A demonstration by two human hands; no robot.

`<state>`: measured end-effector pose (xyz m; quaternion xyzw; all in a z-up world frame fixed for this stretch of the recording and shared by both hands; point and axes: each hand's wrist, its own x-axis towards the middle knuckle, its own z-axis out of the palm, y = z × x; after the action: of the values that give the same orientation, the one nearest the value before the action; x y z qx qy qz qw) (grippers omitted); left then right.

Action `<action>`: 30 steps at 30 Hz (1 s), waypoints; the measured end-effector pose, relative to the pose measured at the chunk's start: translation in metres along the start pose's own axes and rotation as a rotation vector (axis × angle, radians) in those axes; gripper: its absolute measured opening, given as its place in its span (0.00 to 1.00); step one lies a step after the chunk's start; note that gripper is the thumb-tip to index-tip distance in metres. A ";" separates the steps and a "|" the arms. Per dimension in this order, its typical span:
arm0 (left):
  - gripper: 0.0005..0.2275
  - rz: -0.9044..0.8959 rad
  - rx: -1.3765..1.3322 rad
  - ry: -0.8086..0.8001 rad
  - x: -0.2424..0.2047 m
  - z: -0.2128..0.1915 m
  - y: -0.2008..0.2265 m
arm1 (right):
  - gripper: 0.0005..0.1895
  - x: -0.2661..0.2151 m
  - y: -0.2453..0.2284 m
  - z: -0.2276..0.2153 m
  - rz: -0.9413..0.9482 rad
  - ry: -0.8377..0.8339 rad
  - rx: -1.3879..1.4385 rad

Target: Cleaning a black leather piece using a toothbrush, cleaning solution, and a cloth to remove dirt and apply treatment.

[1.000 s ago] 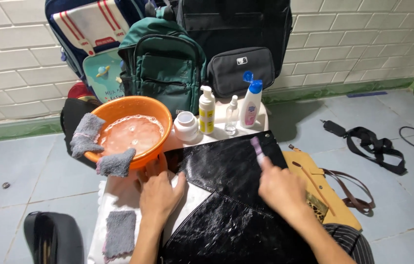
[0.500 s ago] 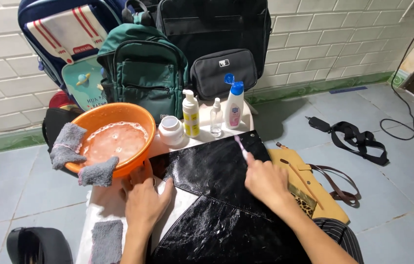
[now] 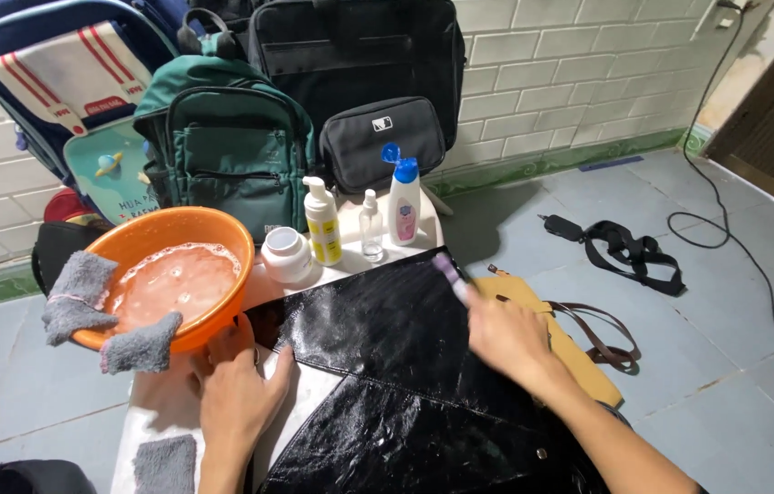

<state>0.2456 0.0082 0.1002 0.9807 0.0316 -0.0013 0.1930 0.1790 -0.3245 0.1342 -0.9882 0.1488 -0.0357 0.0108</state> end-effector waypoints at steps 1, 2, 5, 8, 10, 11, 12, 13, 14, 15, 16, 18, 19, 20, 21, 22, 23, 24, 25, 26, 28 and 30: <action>0.32 0.004 0.002 -0.004 0.000 0.008 -0.004 | 0.29 0.001 0.006 0.013 0.005 -0.002 0.001; 0.31 0.027 0.027 0.036 0.003 0.013 -0.007 | 0.20 0.007 0.010 0.024 -0.021 0.016 -0.027; 0.31 0.012 0.024 0.041 0.001 0.006 -0.004 | 0.20 -0.004 0.010 0.009 -0.031 0.005 0.098; 0.32 -0.034 -0.004 -0.018 -0.002 -0.002 0.004 | 0.27 -0.013 0.021 -0.005 -0.021 0.000 0.204; 0.32 -0.046 0.000 -0.033 -0.001 -0.003 0.004 | 0.32 -0.016 0.024 -0.009 -0.035 0.029 0.164; 0.32 -0.049 -0.002 -0.029 -0.001 -0.003 0.004 | 0.34 -0.017 0.022 -0.012 0.002 -0.067 0.250; 0.32 -0.048 -0.002 -0.028 -0.001 -0.002 0.005 | 0.38 -0.020 0.021 -0.015 0.044 -0.164 0.337; 0.32 -0.047 0.001 -0.027 0.004 0.003 0.000 | 0.38 -0.026 0.017 -0.021 0.045 -0.164 0.340; 0.32 -0.027 0.013 -0.015 0.008 0.010 -0.005 | 0.27 -0.032 0.013 -0.026 0.062 -0.157 0.380; 0.33 -0.007 0.024 -0.002 0.012 0.017 -0.009 | 0.23 -0.038 0.009 -0.031 0.079 -0.150 0.419; 0.33 -0.006 0.025 -0.006 0.012 0.017 -0.010 | 0.23 -0.034 0.015 -0.018 0.082 -0.152 0.419; 0.35 -0.011 0.029 0.007 0.014 0.019 -0.010 | 0.22 -0.026 0.029 0.009 -0.028 0.118 0.138; 0.35 -0.011 0.028 0.004 0.012 0.018 -0.009 | 0.22 -0.038 0.026 0.007 -0.027 0.115 0.136; 0.34 -0.027 0.028 -0.019 0.012 0.016 -0.008 | 0.21 -0.048 0.022 0.005 -0.180 0.093 0.207; 0.34 -0.044 0.029 -0.042 0.012 0.013 -0.006 | 0.20 -0.058 0.018 0.002 -0.334 0.072 0.279; 0.34 -0.043 0.028 -0.043 0.013 0.013 -0.006 | 0.20 -0.058 0.023 0.008 -0.332 0.072 0.278; 0.34 -0.035 0.033 -0.032 0.014 0.013 -0.006 | 0.21 -0.059 0.029 0.013 -0.321 0.050 0.231; 0.34 -0.028 0.039 -0.026 0.012 0.015 -0.007 | 0.21 -0.063 0.036 0.019 -0.307 0.023 0.184; 0.34 -0.027 0.040 -0.033 0.006 0.011 -0.002 | 0.21 -0.070 0.029 0.003 -0.303 0.018 0.183; 0.33 -0.042 0.023 -0.034 0.003 0.004 0.002 | 0.28 -0.074 0.021 -0.014 -0.247 0.023 0.180; 0.32 -0.065 0.007 -0.034 0.003 0.002 0.001 | 0.39 -0.088 0.022 -0.008 -0.197 0.025 0.178; 0.34 0.011 0.024 0.000 0.010 0.014 -0.007 | 0.27 -0.110 0.043 0.039 -0.491 -0.091 0.431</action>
<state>0.2553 0.0094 0.0845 0.9831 0.0262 -0.0004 0.1811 0.0641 -0.3331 0.0862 -0.9701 -0.1056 -0.0238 0.2173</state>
